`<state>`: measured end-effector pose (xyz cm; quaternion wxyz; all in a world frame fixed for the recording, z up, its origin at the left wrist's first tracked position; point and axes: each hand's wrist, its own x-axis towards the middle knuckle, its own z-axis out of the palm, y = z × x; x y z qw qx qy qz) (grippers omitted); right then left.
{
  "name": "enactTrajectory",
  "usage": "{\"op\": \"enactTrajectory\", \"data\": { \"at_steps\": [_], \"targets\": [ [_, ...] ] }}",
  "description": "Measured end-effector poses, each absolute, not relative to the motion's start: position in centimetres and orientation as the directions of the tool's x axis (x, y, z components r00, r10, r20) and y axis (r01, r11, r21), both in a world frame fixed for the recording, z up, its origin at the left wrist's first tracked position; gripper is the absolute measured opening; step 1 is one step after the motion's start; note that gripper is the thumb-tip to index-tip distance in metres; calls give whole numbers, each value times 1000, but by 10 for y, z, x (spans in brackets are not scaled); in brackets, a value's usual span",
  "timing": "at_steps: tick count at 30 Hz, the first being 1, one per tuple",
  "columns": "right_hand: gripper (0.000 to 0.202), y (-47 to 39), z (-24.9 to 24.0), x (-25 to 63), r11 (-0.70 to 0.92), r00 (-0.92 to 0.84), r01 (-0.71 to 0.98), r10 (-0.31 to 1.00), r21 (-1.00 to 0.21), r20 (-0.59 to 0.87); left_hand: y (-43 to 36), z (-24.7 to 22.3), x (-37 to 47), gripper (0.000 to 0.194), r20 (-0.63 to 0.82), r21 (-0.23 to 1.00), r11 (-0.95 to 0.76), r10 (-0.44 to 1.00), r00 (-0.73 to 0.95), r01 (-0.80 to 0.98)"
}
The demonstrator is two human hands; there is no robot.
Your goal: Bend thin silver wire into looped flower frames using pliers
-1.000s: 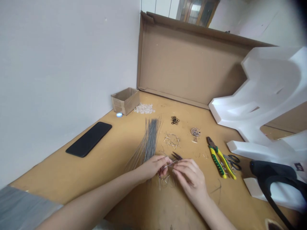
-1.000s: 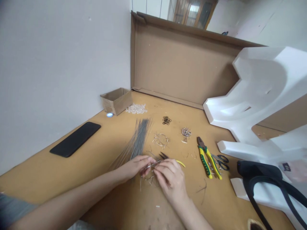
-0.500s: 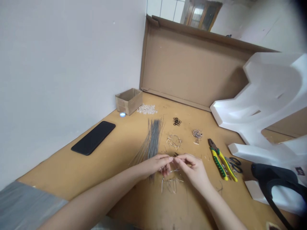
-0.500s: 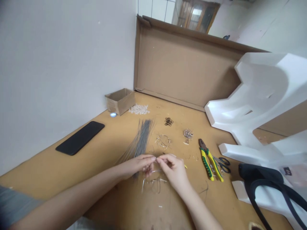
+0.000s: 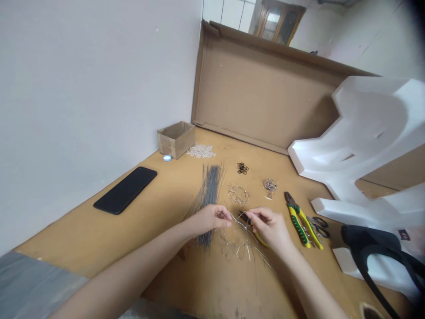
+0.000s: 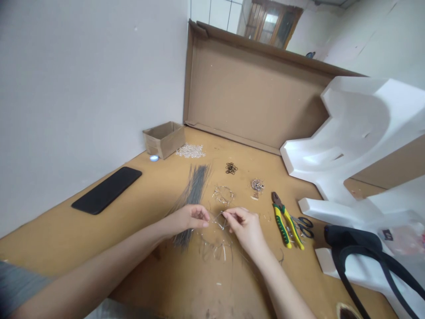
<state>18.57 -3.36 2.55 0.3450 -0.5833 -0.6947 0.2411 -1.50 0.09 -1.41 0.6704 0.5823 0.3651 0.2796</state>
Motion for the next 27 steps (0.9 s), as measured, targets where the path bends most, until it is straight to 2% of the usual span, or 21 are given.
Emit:
{"op": "enactTrajectory", "data": {
  "at_steps": [8,15,17,20,23,27],
  "targets": [
    [19,-34,29,189,278,-187,632,961,-723,206,-2,-13,-11,21,-132,966,236,808,574,-111],
    [22,-36,40,185,351,-319,660,931,-664,175,-2,-10,-10,23,-238,889,407,803,547,-210],
    [22,-36,44,183,397,-359,687,914,-608,192,-2,-8,-10,24,-247,894,403,809,533,-197],
    [23,-37,48,179,501,-443,737,865,-454,235,-3,-6,-9,27,-255,907,388,814,522,-162],
    [25,-39,50,174,566,-525,769,825,-299,210,-4,-5,-8,29,-262,914,379,823,504,-143],
    [24,-43,52,167,582,-559,792,812,-185,165,-4,-5,-8,28,-238,941,323,843,483,-100]
  ]
}}
